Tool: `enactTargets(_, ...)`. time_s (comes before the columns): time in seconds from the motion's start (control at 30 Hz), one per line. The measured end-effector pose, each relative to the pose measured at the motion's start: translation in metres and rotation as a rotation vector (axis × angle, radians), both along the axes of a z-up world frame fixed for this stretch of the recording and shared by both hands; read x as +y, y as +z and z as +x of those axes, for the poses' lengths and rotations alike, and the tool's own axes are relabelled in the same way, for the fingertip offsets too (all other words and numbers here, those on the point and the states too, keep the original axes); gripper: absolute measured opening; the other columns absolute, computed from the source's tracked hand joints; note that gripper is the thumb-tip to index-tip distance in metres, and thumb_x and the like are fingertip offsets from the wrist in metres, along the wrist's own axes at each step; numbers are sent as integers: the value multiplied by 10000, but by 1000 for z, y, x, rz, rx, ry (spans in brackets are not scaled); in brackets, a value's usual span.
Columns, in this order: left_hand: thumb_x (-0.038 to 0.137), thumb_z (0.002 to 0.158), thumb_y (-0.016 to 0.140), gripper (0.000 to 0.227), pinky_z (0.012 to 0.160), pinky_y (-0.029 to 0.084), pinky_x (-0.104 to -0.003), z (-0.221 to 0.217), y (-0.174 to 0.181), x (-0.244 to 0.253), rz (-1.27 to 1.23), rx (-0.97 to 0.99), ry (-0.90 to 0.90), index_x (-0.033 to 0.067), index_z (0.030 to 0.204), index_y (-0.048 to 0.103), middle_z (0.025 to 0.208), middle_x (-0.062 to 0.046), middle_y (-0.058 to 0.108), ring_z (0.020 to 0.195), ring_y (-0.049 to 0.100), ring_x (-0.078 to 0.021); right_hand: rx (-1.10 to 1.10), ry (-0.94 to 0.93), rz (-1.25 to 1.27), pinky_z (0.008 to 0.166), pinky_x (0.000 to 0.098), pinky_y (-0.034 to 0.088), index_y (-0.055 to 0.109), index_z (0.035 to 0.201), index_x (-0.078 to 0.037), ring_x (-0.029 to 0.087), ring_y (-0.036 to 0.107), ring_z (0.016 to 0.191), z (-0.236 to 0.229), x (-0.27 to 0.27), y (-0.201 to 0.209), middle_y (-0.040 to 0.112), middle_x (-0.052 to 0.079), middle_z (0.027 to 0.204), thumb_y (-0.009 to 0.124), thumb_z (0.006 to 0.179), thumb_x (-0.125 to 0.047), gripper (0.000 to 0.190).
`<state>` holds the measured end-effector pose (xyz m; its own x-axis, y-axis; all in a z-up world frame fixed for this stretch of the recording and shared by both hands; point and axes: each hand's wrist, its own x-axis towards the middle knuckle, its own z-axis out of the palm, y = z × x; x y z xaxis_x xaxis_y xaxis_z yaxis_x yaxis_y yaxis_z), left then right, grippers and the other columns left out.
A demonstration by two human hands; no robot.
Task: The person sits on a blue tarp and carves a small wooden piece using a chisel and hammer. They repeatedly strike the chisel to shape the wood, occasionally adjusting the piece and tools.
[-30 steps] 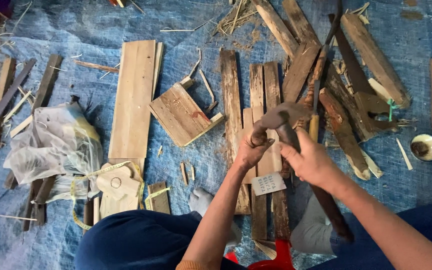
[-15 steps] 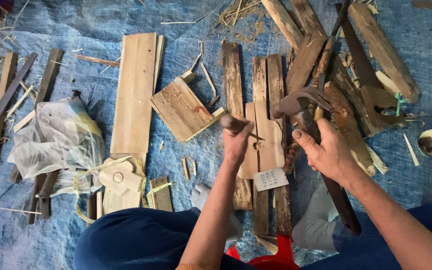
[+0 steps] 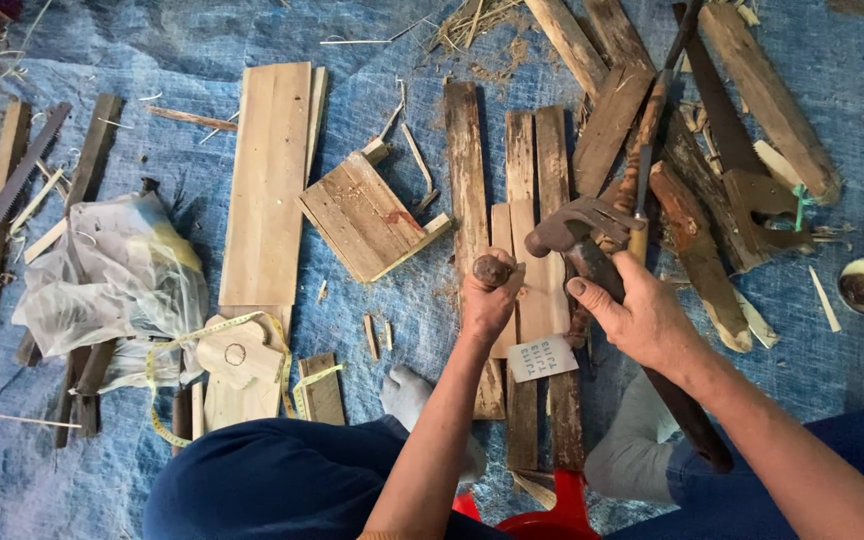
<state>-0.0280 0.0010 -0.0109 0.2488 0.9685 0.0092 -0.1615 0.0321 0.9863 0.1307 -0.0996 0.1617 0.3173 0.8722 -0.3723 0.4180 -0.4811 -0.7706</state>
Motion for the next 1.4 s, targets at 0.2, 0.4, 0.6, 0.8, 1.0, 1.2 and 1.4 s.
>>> enactTargets(0.2,32,837,846,193,714,477,-251,0,2,-1,2,-69,74,78,857,660,731,-50,658,781,588,-58,-16,13,-32,561,524,601,507,918,-43,383,727,632,0,4,2,552,212,619,614,1022,-557,535)
enactTargets(0.4,89,799,899,257,588,392,-195,-8,52,-4,-44,-87,62,30,909,674,569,3,529,599,520,-31,-48,31,-41,532,548,606,526,952,-49,415,747,649,-4,4,8,582,241,630,599,1002,-597,556)
enactTargets(0.6,65,810,887,204,553,363,-153,-5,44,-2,14,-90,95,28,888,702,558,17,491,584,503,-12,-67,28,-37,519,547,595,544,994,-58,418,746,639,1,2,-9,612,245,636,602,994,-615,560)
enactTargets(0.8,68,820,872,207,570,391,-169,0,36,-5,23,-72,132,52,792,667,561,-14,556,617,500,-4,-67,34,-51,523,555,597,553,1016,-54,428,746,640,1,2,-10,626,270,646,602,987,-615,564)
enactTargets(1.0,75,813,884,235,571,400,-176,0,35,-8,33,-58,153,58,773,653,564,-37,573,610,515,-15,-78,33,-47,513,563,583,562,1057,-43,434,741,644,1,1,-15,636,272,663,607,977,-630,594)
enactTargets(1.2,31,828,862,280,553,390,-188,-1,36,-13,115,-27,105,41,704,612,537,-41,489,643,449,-20,-77,46,-57,527,599,567,556,1296,9,489,738,694,-11,-2,-8,670,320,726,615,962,-607,703)
enactTargets(1.4,34,801,876,228,552,410,-154,-5,19,-25,64,18,51,89,765,658,503,28,455,541,437,2,-136,71,-79,566,612,566,600,1287,-47,531,728,729,-7,-9,-27,693,356,801,619,950,-619,664)
